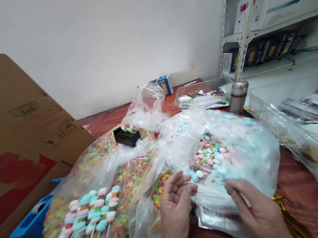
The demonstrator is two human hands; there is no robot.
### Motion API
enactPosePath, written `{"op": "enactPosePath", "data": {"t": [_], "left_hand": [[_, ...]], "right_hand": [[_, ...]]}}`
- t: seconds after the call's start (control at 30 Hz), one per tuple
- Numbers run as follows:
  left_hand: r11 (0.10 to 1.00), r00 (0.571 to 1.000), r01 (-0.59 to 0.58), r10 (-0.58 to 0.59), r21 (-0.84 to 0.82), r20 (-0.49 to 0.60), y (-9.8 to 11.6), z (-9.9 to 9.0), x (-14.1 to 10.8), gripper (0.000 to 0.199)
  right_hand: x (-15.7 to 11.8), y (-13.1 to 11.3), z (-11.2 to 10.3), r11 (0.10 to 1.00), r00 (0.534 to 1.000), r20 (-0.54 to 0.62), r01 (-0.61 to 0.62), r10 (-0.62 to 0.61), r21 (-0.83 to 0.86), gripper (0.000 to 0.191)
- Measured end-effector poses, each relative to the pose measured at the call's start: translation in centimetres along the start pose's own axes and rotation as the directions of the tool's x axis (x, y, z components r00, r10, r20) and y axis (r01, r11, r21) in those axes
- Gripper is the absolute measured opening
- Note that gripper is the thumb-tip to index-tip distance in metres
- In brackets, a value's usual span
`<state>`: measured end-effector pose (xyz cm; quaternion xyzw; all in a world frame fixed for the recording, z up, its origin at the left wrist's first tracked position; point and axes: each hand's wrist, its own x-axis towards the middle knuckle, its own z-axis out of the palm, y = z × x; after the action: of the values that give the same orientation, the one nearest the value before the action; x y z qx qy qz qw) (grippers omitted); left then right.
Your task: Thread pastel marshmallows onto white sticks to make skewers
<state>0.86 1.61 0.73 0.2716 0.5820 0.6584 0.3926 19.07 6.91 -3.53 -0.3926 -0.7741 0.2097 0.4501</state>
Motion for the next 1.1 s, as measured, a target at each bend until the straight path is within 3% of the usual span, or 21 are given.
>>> {"op": "enactPosePath", "data": {"t": [0.07,0.1,0.17,0.23,0.3,0.37,0.5,0.67,0.77,0.83,0.93,1.0,1.1], "left_hand": [[0.978,0.997,-0.071,0.066,0.198,0.033,0.7,0.3,1.5,0.025],[0.933,0.990,-0.125,0.094,0.338,0.107,0.9,0.7,2.3,0.021],[0.739,0.942,-0.284,0.099,0.610,0.320,0.5,1.7,3.9,0.018],[0.477,0.884,-0.430,0.051,0.766,0.465,-0.6,2.7,5.3,0.023],[0.302,0.878,-0.461,0.015,0.835,0.479,-1.8,3.3,6.1,0.028],[0.251,0.893,-0.437,0.009,0.864,0.449,-2.7,3.5,6.6,0.030],[0.278,0.886,-0.440,-0.017,0.854,0.462,-3.2,2.9,6.6,0.028],[0.393,0.885,-0.445,0.055,0.805,0.462,-3.4,1.9,6.2,0.030],[0.491,0.913,-0.401,0.153,0.773,0.377,-3.6,1.4,6.0,0.025],[0.661,0.954,-0.296,0.169,0.689,0.247,-3.8,1.3,6.0,0.023],[0.936,0.991,0.012,-0.057,0.351,0.117,-4.1,1.6,5.8,0.034],[0.975,0.971,0.178,-0.196,0.130,0.136,-4.3,1.9,5.5,0.041],[0.975,0.961,0.222,-0.217,-0.010,0.169,-4.3,2.6,4.6,0.039]], "right_hand": [[1.3,0.2,-0.9,0.986,0.985,-0.060,-0.164,0.165,0.012,0.017],[2.1,0.3,-1.2,0.970,0.969,-0.047,-0.240,0.241,0.029,0.019],[3.4,0.5,-1.3,0.934,0.936,0.046,-0.351,0.348,0.072,0.024],[4.3,0.9,-0.8,0.912,0.911,0.138,-0.402,0.389,0.083,0.030],[4.8,1.3,0.1,0.915,0.899,0.201,-0.402,0.389,0.029,0.034],[5.2,1.7,1.5,0.926,0.890,0.264,-0.376,0.373,-0.040,0.032],[5.8,1.9,5.3,0.944,0.866,0.378,-0.309,0.329,-0.112,0.016],[5.9,2.1,8.5,0.948,0.863,0.391,-0.282,0.318,-0.148,0.031],[5.8,2.5,7.7,0.941,0.872,0.352,-0.317,0.339,-0.121,0.021],[5.7,2.3,6.2,0.936,0.877,0.332,-0.345,0.347,-0.067,0.011],[5.3,1.2,3.9,0.929,0.878,0.350,-0.366,0.326,0.054,0.015],[4.9,0.0,2.9,0.916,0.878,0.361,-0.379,0.313,0.128,0.020],[4.2,-1.3,2.6,0.885,0.885,0.321,-0.414,0.337,0.211,0.022]]}}
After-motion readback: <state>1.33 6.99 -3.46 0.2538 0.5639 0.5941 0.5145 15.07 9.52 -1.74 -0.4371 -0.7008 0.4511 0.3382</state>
